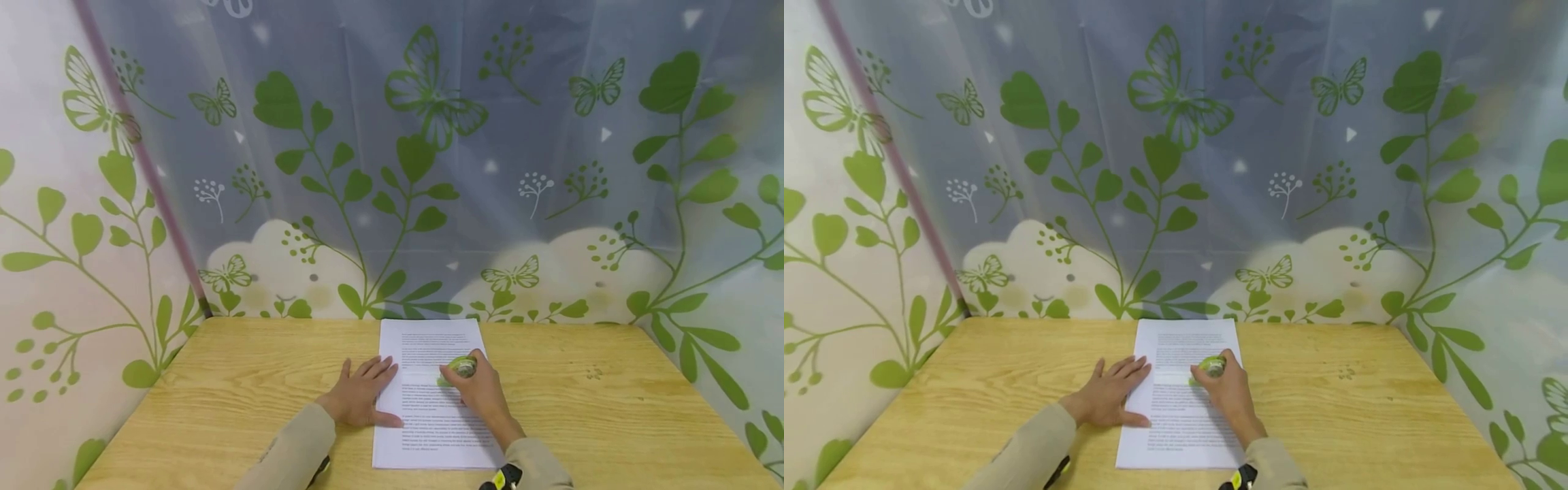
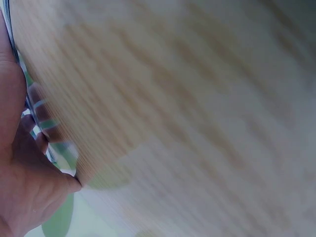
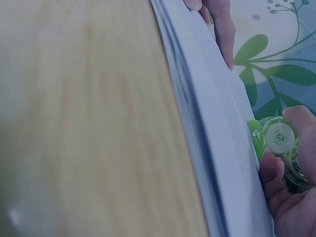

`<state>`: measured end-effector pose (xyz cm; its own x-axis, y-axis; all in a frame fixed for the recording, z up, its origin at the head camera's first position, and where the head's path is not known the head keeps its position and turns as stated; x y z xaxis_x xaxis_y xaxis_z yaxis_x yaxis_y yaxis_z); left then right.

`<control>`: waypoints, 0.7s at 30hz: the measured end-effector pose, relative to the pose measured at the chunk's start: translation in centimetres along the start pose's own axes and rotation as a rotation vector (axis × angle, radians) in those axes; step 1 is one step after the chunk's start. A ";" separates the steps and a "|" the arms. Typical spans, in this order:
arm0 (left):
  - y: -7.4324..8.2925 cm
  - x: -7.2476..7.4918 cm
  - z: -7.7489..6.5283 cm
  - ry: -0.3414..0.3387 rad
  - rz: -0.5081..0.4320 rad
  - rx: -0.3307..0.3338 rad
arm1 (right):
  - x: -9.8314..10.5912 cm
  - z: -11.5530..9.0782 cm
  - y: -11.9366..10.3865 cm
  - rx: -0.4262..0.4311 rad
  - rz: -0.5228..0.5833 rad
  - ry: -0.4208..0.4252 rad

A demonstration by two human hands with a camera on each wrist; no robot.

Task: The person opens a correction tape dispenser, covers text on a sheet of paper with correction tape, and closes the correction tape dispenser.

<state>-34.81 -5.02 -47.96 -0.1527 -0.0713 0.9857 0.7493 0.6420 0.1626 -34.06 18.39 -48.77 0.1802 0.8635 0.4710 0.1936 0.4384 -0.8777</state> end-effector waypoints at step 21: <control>-0.3 -0.5 0.1 0.014 -0.002 -0.017 | 1.0 0.1 0.5 -0.008 -0.003 0.009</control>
<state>-34.98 -5.11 -48.48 -0.1459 -0.0833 0.9858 0.7595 0.6291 0.1656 -33.85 19.53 -48.73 0.1886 0.8596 0.4748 0.2024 0.4391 -0.8754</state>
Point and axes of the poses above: each hand's wrist, its own z-axis towards the middle knuckle, its own x-axis out of the back of the hand, y = z × x, the point moved 4 cm from there along z, towards the middle knuckle, and after that the axes turned 11 degrees about -x, right-handed, at the moved point
